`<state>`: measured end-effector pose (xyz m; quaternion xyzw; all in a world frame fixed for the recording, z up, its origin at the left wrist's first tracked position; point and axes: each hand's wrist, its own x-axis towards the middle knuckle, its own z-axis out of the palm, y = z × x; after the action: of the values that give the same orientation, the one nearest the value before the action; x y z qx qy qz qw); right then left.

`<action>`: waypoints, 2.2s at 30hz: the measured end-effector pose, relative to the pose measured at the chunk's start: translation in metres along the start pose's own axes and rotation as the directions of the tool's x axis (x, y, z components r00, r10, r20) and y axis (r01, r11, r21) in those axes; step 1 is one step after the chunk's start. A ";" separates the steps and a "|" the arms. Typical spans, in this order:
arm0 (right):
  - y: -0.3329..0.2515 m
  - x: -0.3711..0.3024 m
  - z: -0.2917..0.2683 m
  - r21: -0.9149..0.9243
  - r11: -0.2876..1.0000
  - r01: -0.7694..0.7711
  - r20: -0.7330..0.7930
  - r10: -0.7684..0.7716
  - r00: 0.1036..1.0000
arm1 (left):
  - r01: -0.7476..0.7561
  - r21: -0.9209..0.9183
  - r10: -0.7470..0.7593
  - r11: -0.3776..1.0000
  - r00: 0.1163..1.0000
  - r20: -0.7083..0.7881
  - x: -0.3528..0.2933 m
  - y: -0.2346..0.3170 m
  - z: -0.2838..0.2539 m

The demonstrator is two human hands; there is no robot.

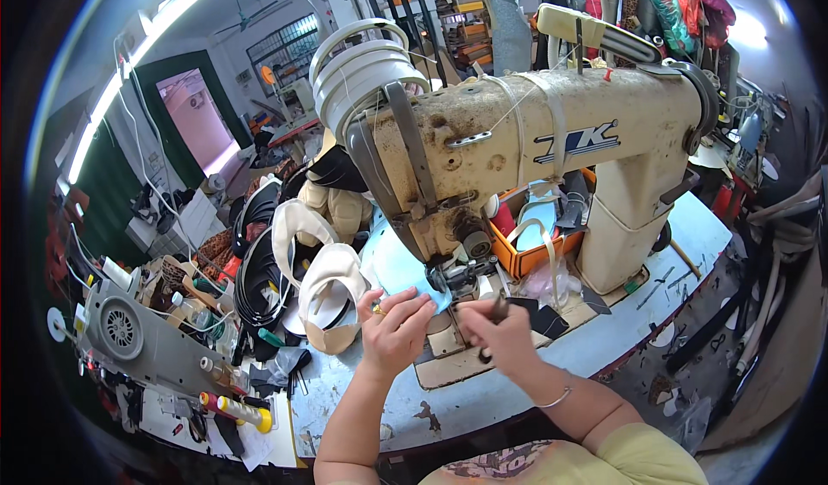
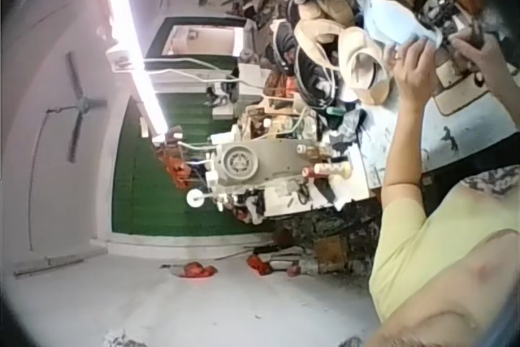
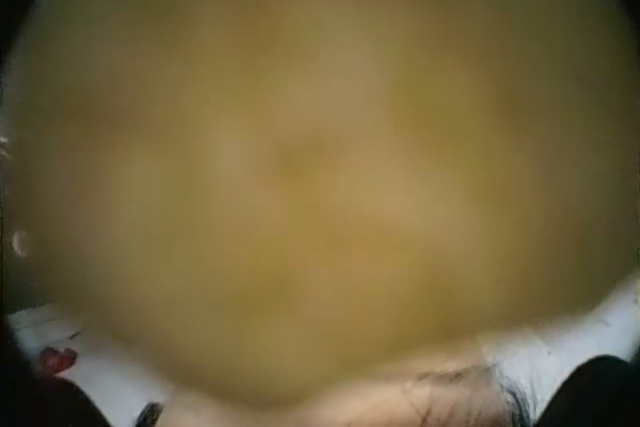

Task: The person stitches shoe components using a sewing machine and trims material with snips. The person then sorts and fits shoe pieces together by hand before positioning them under the sewing machine.

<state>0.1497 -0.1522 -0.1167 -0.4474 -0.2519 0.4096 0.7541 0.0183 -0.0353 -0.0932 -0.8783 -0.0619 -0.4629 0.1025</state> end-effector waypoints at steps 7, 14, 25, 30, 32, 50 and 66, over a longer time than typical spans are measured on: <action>-0.088 0.029 -0.116 -0.822 -0.088 0.562 0.143 -0.988 0.055 | 0.048 0.007 -0.047 0.999 0.998 -0.051 -0.001 -0.002 0.007; -0.137 0.047 -0.180 -0.930 0.076 0.360 -0.013 -0.985 0.174 | 0.070 -0.026 -0.072 0.997 0.992 -0.099 -0.003 0.002 0.020; -0.109 0.062 -0.208 -0.891 0.039 0.453 0.032 -0.988 0.148 | 0.075 -0.059 -0.083 0.995 0.985 -0.150 -0.012 0.003 0.040; -0.078 0.053 -0.207 -0.850 0.059 0.524 0.004 -0.993 0.118 | 0.387 -0.038 -0.378 0.921 0.867 -0.325 -0.042 -0.006 0.058; -0.031 0.039 -0.199 -0.625 0.477 0.619 -0.220 -0.867 0.446 | 0.461 -0.177 -0.494 0.869 0.813 -0.309 -0.052 -0.012 0.071; 0.045 -0.023 -0.141 -0.874 0.022 0.486 0.460 -0.284 0.841 | 0.515 -0.389 -0.588 0.764 0.804 -0.090 -0.060 0.011 0.098; 0.082 -0.021 -0.066 -0.748 0.086 0.658 0.651 -0.104 0.752 | 0.798 -0.210 -0.779 0.564 0.431 -0.455 -0.109 -0.048 0.006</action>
<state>0.1550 -0.1790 -0.2206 -0.6209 -0.7208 0.0270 0.3069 -0.0481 0.0110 -0.1804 -0.5920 -0.4440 -0.6655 -0.0971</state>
